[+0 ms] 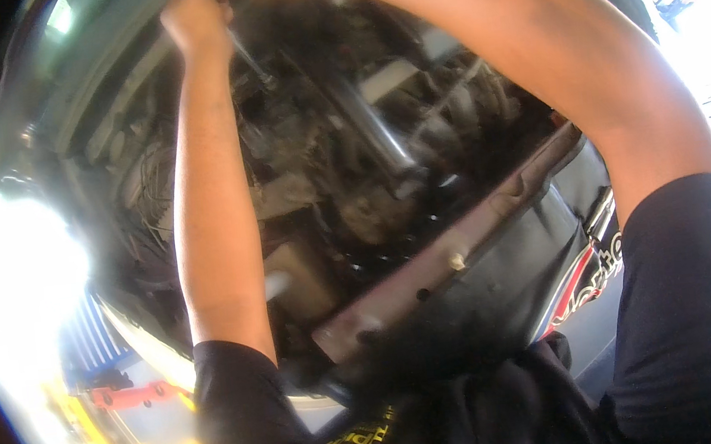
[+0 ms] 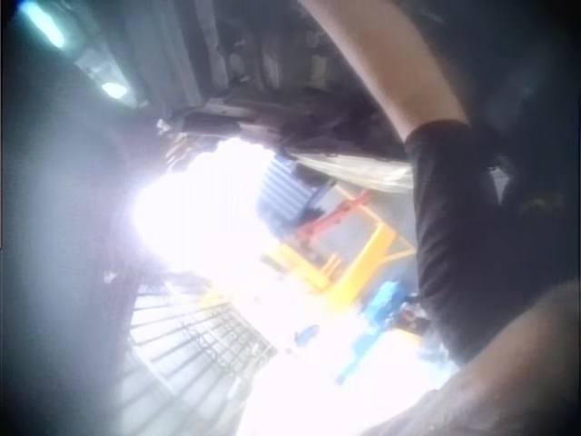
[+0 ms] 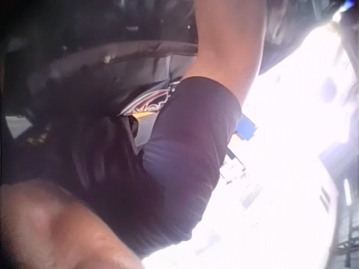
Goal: The person works under the hood of a car, using a ratchet and socket to loosen and tighten bolts on engine components. They remove a plastic cover, adjust hoses and clamps, and place tools on a nearby cart before returning to the engine bay.
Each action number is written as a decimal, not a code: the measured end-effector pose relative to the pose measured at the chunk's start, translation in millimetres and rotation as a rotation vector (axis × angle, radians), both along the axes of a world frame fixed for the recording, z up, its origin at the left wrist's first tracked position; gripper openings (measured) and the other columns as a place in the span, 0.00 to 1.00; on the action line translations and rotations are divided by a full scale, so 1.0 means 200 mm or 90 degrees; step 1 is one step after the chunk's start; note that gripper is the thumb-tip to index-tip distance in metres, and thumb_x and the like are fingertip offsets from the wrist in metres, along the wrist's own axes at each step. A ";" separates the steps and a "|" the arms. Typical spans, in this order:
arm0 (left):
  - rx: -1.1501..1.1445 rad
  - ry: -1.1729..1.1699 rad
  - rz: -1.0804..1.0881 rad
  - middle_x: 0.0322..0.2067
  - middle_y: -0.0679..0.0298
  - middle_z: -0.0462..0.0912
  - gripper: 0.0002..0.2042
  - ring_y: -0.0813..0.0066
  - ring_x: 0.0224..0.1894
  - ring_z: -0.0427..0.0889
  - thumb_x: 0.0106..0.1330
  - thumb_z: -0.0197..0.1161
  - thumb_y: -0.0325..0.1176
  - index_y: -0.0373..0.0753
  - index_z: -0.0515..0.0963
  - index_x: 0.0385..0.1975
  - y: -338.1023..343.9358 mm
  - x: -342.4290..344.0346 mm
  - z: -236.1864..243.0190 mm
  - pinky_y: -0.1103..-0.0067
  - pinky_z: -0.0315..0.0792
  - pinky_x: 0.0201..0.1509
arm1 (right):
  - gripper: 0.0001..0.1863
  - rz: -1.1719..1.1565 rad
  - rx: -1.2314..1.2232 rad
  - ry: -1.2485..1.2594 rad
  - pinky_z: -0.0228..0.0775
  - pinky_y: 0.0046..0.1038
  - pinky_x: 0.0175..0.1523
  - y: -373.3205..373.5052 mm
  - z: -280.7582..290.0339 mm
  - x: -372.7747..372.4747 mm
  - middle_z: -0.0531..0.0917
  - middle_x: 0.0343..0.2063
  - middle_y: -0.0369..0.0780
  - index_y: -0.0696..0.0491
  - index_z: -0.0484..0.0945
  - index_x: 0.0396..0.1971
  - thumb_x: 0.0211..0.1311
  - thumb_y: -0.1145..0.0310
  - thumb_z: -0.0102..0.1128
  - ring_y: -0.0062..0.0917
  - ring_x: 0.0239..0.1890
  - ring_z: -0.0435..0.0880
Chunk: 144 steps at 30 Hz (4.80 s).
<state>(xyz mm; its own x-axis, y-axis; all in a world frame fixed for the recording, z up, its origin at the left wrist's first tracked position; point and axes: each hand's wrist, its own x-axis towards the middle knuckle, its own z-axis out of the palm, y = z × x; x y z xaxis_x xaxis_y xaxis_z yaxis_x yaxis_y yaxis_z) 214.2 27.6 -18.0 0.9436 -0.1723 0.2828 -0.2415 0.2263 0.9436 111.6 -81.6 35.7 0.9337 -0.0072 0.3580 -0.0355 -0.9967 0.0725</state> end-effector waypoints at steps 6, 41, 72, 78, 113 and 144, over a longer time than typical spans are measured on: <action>-0.085 0.083 -0.361 0.16 0.73 0.64 0.21 0.84 0.13 0.55 0.77 0.55 0.49 0.46 0.68 0.21 0.11 0.09 -0.01 0.82 0.46 0.17 | 0.16 -0.021 -0.034 -0.049 0.80 0.46 0.49 0.14 0.01 -0.07 0.89 0.38 0.50 0.55 0.88 0.36 0.64 0.63 0.52 0.43 0.43 0.89; -0.068 0.024 -0.115 0.14 0.69 0.70 0.15 0.82 0.10 0.62 0.75 0.53 0.42 0.39 0.74 0.29 0.05 0.02 -0.04 0.81 0.54 0.12 | 0.23 0.065 0.026 0.014 0.75 0.48 0.55 -0.08 -0.01 0.09 0.86 0.42 0.53 0.55 0.85 0.40 0.73 0.53 0.46 0.50 0.49 0.84; 0.878 -0.283 0.132 0.60 0.46 0.78 0.36 0.50 0.64 0.75 0.62 0.62 0.65 0.41 0.79 0.59 0.40 -0.09 -0.15 0.63 0.70 0.65 | 0.32 -0.153 0.296 -0.035 0.79 0.35 0.54 -0.10 0.48 -0.54 0.86 0.49 0.49 0.52 0.81 0.57 0.66 0.41 0.62 0.33 0.47 0.86; 0.715 -0.431 0.155 0.60 0.46 0.76 0.37 0.49 0.62 0.76 0.54 0.72 0.60 0.36 0.79 0.57 0.37 -0.01 -0.26 0.62 0.71 0.64 | 0.25 -0.080 0.219 -0.096 0.76 0.36 0.61 -0.27 0.54 -1.16 0.83 0.54 0.47 0.55 0.76 0.62 0.68 0.61 0.65 0.35 0.55 0.83; 0.652 -0.385 -0.082 0.77 0.40 0.43 0.40 0.40 0.77 0.50 0.72 0.58 0.57 0.38 0.55 0.75 0.31 -1.03 -0.44 0.60 0.57 0.76 | 0.17 -0.298 0.871 -0.468 0.55 0.20 0.30 -0.33 -0.13 -3.00 0.71 0.26 0.33 0.57 0.72 0.44 0.73 0.57 0.61 0.13 0.25 0.65; 0.299 0.411 -0.101 0.68 0.43 0.67 0.46 0.50 0.59 0.79 0.69 0.62 0.61 0.27 0.58 0.72 0.46 -1.47 -0.27 0.64 0.75 0.63 | 0.18 -0.276 0.139 0.117 0.73 0.44 0.57 -1.71 -0.47 -2.20 0.85 0.47 0.50 0.55 0.78 0.54 0.68 0.64 0.62 0.49 0.52 0.82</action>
